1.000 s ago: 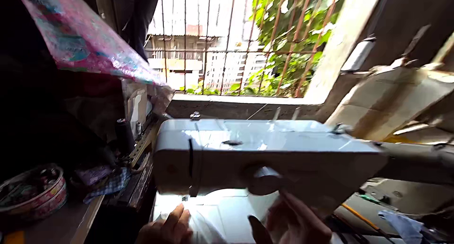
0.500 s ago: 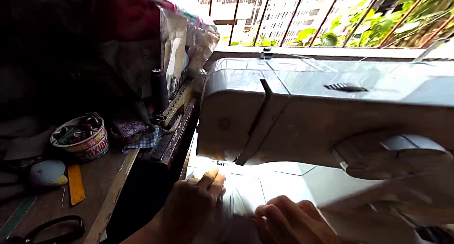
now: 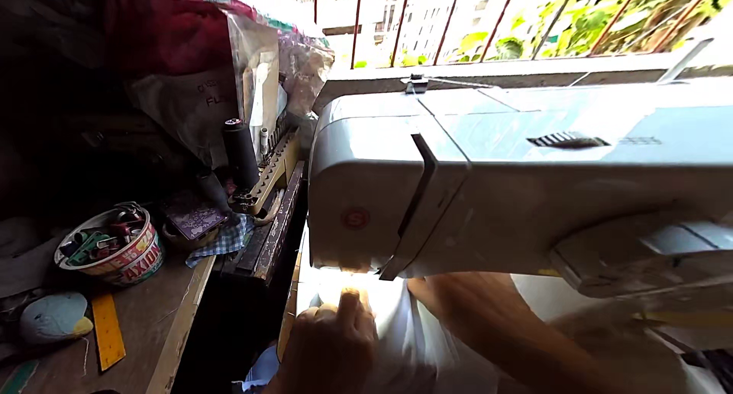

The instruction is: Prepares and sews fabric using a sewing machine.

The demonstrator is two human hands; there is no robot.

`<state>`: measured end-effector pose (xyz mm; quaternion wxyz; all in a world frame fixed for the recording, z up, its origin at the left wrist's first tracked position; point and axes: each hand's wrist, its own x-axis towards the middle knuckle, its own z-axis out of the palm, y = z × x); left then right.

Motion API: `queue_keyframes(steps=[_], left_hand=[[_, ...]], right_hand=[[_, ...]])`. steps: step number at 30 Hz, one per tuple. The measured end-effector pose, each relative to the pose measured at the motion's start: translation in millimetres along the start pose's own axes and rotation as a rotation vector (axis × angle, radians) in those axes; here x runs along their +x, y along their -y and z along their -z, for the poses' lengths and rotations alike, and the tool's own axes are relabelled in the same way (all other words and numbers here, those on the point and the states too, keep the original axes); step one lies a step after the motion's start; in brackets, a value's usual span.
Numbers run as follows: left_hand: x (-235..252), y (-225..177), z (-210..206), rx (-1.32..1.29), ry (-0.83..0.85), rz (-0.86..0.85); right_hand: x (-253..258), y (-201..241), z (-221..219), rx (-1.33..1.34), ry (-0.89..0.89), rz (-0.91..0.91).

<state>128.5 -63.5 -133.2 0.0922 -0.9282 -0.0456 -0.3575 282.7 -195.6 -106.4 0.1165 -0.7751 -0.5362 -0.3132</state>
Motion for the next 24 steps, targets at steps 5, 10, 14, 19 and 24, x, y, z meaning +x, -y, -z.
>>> queue_keyframes(steps=[5,10,14,19,24], left_hand=[[-4.2,10.9,0.0,-0.048,0.013,-0.037],[-9.6,3.4,12.5,-0.089,0.073,-0.035],[-7.7,7.3,9.2,-0.103,0.080,-0.027],[-2.2,16.7,6.1,-0.165,0.088,-0.016],[-2.2,11.5,8.2,-0.129,0.093,0.029]], right_hand=[[-3.8,-0.1,-3.1,0.018,-0.031,-0.027],[-20.3,-2.4,-4.3,-0.002,-0.078,-0.034],[-25.7,-4.6,-2.2,0.002,-0.075,-0.037],[-16.7,2.8,-10.7,0.079,-0.147,0.021],[-16.2,-0.7,-6.5,0.109,-0.121,0.077]])
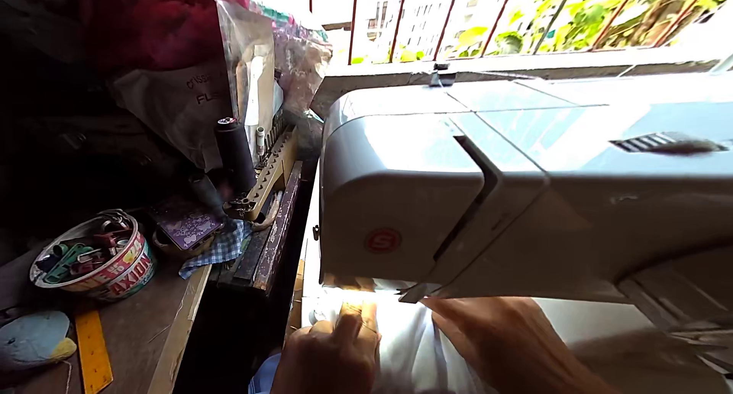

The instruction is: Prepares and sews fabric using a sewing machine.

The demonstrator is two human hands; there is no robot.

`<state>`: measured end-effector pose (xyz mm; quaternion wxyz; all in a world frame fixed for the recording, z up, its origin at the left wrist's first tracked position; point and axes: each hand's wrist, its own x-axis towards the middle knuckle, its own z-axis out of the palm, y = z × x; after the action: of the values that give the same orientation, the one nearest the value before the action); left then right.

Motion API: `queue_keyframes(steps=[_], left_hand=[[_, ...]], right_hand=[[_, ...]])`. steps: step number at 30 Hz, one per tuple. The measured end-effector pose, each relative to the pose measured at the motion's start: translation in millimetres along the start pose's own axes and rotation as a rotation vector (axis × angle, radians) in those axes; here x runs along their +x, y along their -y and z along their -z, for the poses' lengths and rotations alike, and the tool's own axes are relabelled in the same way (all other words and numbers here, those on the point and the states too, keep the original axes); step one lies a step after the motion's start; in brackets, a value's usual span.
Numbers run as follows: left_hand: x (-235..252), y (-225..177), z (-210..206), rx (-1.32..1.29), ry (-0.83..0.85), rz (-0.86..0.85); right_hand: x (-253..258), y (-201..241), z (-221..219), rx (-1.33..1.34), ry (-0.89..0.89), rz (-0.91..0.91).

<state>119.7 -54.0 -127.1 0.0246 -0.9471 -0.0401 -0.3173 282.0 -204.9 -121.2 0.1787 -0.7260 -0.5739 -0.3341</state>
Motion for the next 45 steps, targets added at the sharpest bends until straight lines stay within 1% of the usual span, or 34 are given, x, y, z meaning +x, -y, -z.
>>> queue_keyframes(steps=[4,6,7,8,10,11,12,13,14,15,18,20,23,24,26,28,32,33,34,35,36,37,38,39,40,41,42,43,44,45], left_hand=[[0.4,-0.1,2.5,0.003,0.028,0.008],[0.7,0.7,3.6,-0.010,0.043,0.000],[0.8,0.8,3.9,-0.014,0.047,-0.001],[0.8,0.8,4.2,-0.015,0.051,-0.001],[0.9,0.8,4.8,-0.022,0.058,0.000],[1.0,0.9,4.8,-0.021,0.060,0.002],[1.4,1.1,5.1,-0.021,0.063,0.005],[1.8,1.4,5.3,-0.021,0.064,0.008],[2.3,1.7,5.8,-0.019,0.069,0.008],[2.6,1.9,6.2,-0.019,0.074,0.008],[2.6,1.7,7.5,-0.022,0.090,-0.002],[2.1,1.7,8.1,-0.013,0.095,-0.014],[3.2,1.1,10.4,-0.029,0.108,-0.013],[4.1,0.5,11.1,-0.026,0.100,-0.016],[5.9,-0.9,12.5,-0.003,0.089,-0.023],[5.2,-0.6,13.3,-0.045,0.102,0.001],[6.8,-3.2,14.5,-0.011,0.089,-0.004],[7.5,-3.8,14.6,-0.013,0.084,0.000],[7.7,-4.1,14.6,-0.011,0.080,0.003],[7.8,-4.0,14.6,-0.010,0.077,0.005],[8.1,-3.9,15.4,-0.010,0.082,0.006],[8.3,-3.9,16.6,-0.017,0.094,0.011],[7.8,-3.3,16.6,-0.028,0.104,0.016],[6.6,-2.2,15.3,-0.058,0.107,0.025],[5.7,-1.2,14.0,-0.078,0.109,0.024],[5.4,-0.7,13.0,-0.083,0.102,0.020],[5.1,-0.6,12.8,-0.074,0.097,0.013],[4.9,-0.9,13.3,-0.051,0.093,0.003],[4.1,-1.3,12.7,-0.045,0.083,0.001],[3.3,-1.5,12.0,-0.044,0.079,0.002]], right_hand=[[2.5,0.6,17.7,-0.017,0.120,-0.021],[4.0,-1.9,16.0,-0.008,0.104,-0.053],[6.3,-0.7,15.2,0.004,0.099,-0.109],[11.2,3.9,17.1,0.039,0.120,-0.203],[34.6,22.7,33.4,0.236,0.268,-0.516],[37.8,24.3,28.9,0.248,0.215,-0.546],[35.4,22.4,19.8,0.200,0.124,-0.492],[29.8,18.1,9.4,0.104,0.045,-0.381],[27.0,15.6,3.7,0.059,0.010,-0.308],[25.9,15.5,1.8,0.051,0.005,-0.289],[23.6,20.2,1.7,0.121,0.019,-0.342],[19.2,19.9,4.7,0.152,0.044,-0.347],[18.6,19.8,12.4,0.040,0.065,-0.306],[20.2,20.9,14.6,0.025,0.052,-0.331],[23.4,19.7,13.2,-0.059,-0.033,-0.324],[31.9,24.6,16.1,-0.100,-0.049,-0.342],[43.5,33.9,25.4,-0.048,0.093,-0.500],[35.0,30.4,19.4,-0.031,0.125,-0.515],[13.6,20.9,0.6,-0.028,0.112,-0.477],[-22.7,2.6,-45.4,-0.041,-0.162,-0.340],[-47.7,-10.2,-66.7,-0.026,-0.198,-0.270],[-60.8,-16.7,-71.6,-0.029,-0.166,-0.243],[-61.2,-16.9,-63.2,-0.056,-0.119,-0.246],[-50.8,-11.3,-42.6,-0.077,-0.028,-0.285],[-32.3,-1.0,-12.3,-0.076,0.173,-0.377],[-23.0,3.4,0.4,-0.057,0.293,-0.422],[-32.1,2.0,-9.1,-0.040,0.334,-0.420],[-56.9,-1.8,-38.8,-0.014,0.279,-0.376],[-87.4,-2.2,-78.8,0.015,0.151,-0.340],[-99.4,4.0,-102.7,0.088,0.077,-0.335]])
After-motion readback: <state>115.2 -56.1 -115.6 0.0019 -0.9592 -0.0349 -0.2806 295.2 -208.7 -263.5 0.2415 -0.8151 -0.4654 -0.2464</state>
